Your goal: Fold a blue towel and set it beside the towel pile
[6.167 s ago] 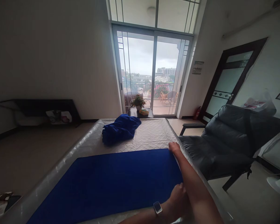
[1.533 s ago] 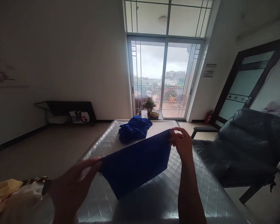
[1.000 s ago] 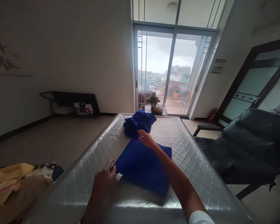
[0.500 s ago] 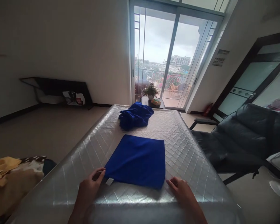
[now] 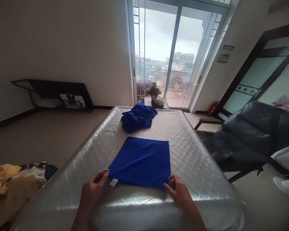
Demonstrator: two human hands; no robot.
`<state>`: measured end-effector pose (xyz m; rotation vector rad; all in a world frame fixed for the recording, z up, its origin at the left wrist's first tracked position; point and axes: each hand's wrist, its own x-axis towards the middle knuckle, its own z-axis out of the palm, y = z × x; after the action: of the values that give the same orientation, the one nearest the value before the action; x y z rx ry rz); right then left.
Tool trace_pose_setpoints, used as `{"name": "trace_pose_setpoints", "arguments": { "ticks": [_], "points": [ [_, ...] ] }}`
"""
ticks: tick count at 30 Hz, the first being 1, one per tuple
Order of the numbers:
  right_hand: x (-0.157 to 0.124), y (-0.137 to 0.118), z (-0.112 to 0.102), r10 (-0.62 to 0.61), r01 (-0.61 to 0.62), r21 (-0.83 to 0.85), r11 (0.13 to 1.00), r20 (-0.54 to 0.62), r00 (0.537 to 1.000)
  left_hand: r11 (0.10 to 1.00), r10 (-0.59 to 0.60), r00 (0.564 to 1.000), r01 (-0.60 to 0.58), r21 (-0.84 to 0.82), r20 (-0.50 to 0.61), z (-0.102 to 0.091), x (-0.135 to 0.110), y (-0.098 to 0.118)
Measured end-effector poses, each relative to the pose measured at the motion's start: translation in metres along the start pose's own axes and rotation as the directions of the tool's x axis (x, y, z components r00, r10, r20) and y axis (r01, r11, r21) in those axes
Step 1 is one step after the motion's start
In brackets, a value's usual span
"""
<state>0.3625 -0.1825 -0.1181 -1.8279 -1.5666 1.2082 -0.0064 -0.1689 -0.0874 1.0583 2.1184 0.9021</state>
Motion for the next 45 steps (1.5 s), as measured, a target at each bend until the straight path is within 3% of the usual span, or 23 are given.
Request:
{"name": "trace_pose_setpoints", "arguments": {
  "ticks": [3,7,10,13,15,18,22,27,31,37,45],
  "points": [
    [-0.008,0.002,0.002,-0.063,0.067,-0.078,0.995,0.050,0.997,1.000,-0.012,1.000,0.012,-0.009,0.024,-0.001,0.000,0.000],
    [-0.009,0.003,0.008,-0.112,0.113,-0.104,0.988,0.015,0.994,0.999,-0.023,0.999,0.024,-0.046,0.022,-0.002,-0.001,0.001],
    [-0.007,0.002,0.009,-0.144,0.137,-0.097,0.986,-0.069,0.987,0.993,-0.049,0.997,0.055,-0.103,0.065,-0.003,-0.004,0.002],
    [-0.007,-0.002,0.004,-0.181,0.168,-0.073,0.983,-0.228,0.957,0.988,-0.032,0.995,0.046,-0.150,0.096,-0.005,-0.004,0.004],
    [-0.007,-0.007,-0.003,-0.206,0.194,-0.068,0.979,-0.325,0.923,0.994,0.027,0.996,-0.018,-0.105,0.083,-0.007,-0.003,0.007],
    [-0.007,-0.014,-0.019,-0.200,0.199,-0.041,0.979,-0.363,0.910,0.992,0.109,0.993,-0.111,0.055,0.047,-0.013,0.000,0.017],
    [-0.007,-0.024,-0.051,-0.161,0.191,0.054,0.980,-0.348,0.924,0.965,0.225,0.974,-0.223,0.137,-0.002,-0.026,-0.001,0.040],
    [-0.010,-0.047,-0.097,-0.399,0.414,-0.012,0.910,-0.296,0.868,0.912,0.361,0.932,-0.361,0.194,0.037,-0.047,-0.008,0.075],
    [-0.014,-0.068,-0.126,-0.472,0.461,-0.107,0.881,-0.254,0.844,0.910,0.384,0.923,-0.380,0.166,0.008,-0.061,-0.015,0.101],
    [-0.020,-0.095,-0.157,-0.528,0.508,-0.146,0.849,-0.185,0.829,0.892,0.422,0.905,-0.404,0.202,-0.056,-0.079,-0.011,0.127],
    [-0.020,-0.117,-0.178,-0.680,0.654,-0.235,0.719,-0.045,0.731,0.892,0.452,0.877,-0.446,0.077,-0.161,-0.088,0.002,0.142]
  ]
}}
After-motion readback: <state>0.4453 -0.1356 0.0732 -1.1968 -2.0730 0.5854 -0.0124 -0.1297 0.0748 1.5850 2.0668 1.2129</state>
